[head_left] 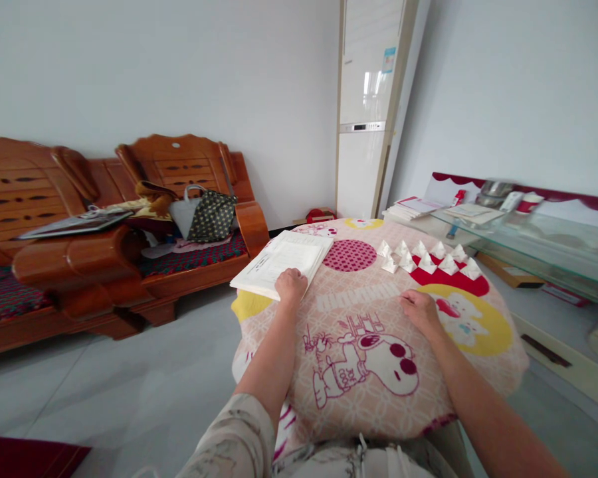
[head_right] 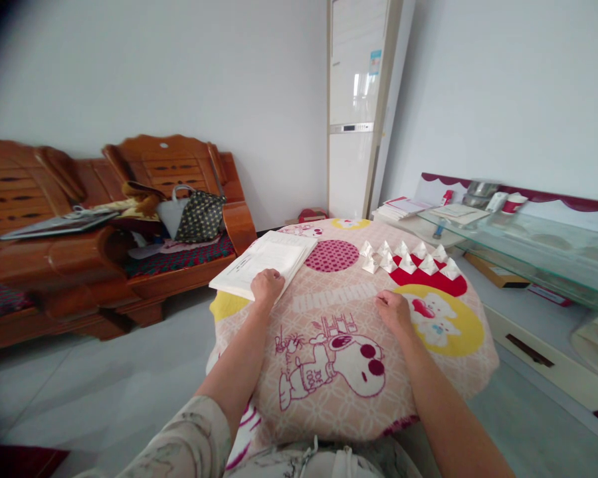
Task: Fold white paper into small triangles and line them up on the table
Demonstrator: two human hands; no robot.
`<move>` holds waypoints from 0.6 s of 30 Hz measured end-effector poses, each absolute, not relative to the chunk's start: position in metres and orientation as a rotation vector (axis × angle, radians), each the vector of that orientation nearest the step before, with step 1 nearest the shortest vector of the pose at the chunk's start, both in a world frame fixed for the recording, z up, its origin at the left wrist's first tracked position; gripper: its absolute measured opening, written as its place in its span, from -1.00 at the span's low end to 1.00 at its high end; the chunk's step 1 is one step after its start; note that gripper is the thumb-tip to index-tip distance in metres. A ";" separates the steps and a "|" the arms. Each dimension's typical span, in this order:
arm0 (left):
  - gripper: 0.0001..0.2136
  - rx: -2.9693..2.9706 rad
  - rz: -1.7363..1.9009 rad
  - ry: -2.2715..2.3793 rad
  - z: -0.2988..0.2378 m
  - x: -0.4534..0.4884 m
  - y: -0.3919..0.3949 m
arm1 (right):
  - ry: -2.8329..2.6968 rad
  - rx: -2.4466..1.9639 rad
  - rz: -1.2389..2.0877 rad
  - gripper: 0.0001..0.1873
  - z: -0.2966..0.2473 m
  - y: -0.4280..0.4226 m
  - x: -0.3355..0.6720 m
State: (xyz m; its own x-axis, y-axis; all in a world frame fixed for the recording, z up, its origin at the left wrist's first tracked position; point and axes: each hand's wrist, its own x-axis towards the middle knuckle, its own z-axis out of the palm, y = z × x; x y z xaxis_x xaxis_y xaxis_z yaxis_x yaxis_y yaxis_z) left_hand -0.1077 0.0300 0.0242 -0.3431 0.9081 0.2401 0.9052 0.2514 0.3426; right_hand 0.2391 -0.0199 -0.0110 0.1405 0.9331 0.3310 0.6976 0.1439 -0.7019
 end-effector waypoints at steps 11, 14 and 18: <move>-0.65 1.665 0.712 2.532 0.032 -0.108 0.027 | -1.617 -1.618 0.378 -0.72 -0.010 -0.021 0.239; -0.64 1.653 0.731 2.546 0.035 -0.111 0.026 | -1.623 -1.607 0.377 -0.74 -0.010 -0.021 0.239; -0.66 1.729 0.788 2.515 0.040 -0.102 0.025 | -1.643 -1.598 0.331 -0.74 -0.012 -0.019 0.239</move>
State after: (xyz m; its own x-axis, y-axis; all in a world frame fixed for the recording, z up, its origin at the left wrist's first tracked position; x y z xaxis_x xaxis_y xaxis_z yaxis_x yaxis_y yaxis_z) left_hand -0.1020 0.0247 0.0396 -0.3981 0.8727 0.2827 0.8780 0.2733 0.3929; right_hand 0.2387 -0.0189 -0.0122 0.1214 0.9263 0.3566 0.7163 0.1670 -0.6776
